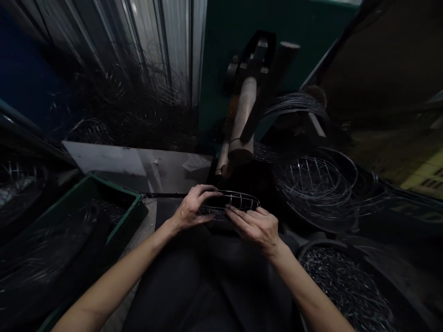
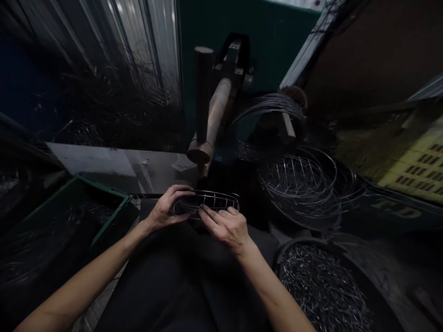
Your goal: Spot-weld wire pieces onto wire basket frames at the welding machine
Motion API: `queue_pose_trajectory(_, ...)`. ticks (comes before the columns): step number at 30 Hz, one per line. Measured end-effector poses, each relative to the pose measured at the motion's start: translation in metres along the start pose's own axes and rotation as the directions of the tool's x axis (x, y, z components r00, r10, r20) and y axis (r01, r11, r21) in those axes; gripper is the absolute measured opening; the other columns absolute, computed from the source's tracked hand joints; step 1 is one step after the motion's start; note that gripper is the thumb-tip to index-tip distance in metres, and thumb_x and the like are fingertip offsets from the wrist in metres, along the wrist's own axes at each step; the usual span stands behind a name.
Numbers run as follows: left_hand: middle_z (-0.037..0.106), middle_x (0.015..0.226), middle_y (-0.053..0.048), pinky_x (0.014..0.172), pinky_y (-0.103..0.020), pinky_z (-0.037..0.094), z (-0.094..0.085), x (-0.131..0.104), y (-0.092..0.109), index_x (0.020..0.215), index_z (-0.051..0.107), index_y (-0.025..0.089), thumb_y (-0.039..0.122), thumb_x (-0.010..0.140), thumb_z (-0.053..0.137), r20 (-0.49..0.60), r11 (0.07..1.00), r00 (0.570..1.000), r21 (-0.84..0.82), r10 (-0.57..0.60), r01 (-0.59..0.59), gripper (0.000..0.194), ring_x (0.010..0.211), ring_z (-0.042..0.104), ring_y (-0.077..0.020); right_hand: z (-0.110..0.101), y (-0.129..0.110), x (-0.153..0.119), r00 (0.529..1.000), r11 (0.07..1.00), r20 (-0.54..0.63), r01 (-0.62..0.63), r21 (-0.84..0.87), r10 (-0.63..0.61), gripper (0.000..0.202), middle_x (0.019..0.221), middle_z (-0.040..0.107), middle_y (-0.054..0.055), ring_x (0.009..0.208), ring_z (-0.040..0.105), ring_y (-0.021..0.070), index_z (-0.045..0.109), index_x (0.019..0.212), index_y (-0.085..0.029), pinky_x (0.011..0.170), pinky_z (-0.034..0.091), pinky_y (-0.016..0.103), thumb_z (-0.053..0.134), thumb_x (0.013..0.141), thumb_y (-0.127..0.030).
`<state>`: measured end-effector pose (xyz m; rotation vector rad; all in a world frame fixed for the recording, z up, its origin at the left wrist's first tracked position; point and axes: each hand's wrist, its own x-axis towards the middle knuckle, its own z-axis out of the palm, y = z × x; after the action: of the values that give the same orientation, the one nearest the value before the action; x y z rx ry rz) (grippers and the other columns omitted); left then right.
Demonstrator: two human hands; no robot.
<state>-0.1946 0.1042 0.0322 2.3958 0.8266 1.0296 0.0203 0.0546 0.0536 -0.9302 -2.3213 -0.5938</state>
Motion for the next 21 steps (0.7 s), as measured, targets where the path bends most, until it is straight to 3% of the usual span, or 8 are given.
queue_pose_trajectory(21,0.052,0.119,-0.01,0.092,-0.039,0.041,0.008,0.012,-0.005,0.119,0.047,0.02,0.023,0.072,0.067,-0.017,0.999,0.999,0.039,-0.035,0.036,0.051,0.111,0.05,-0.0245,0.003,0.024,-0.004,0.989,0.991,0.083,0.129,-0.044,-0.125,0.025,0.113,0.065,0.0,0.061,0.052,0.0056,0.066,0.106,-0.02,0.059,0.033,0.026,0.058,0.084,-0.011)
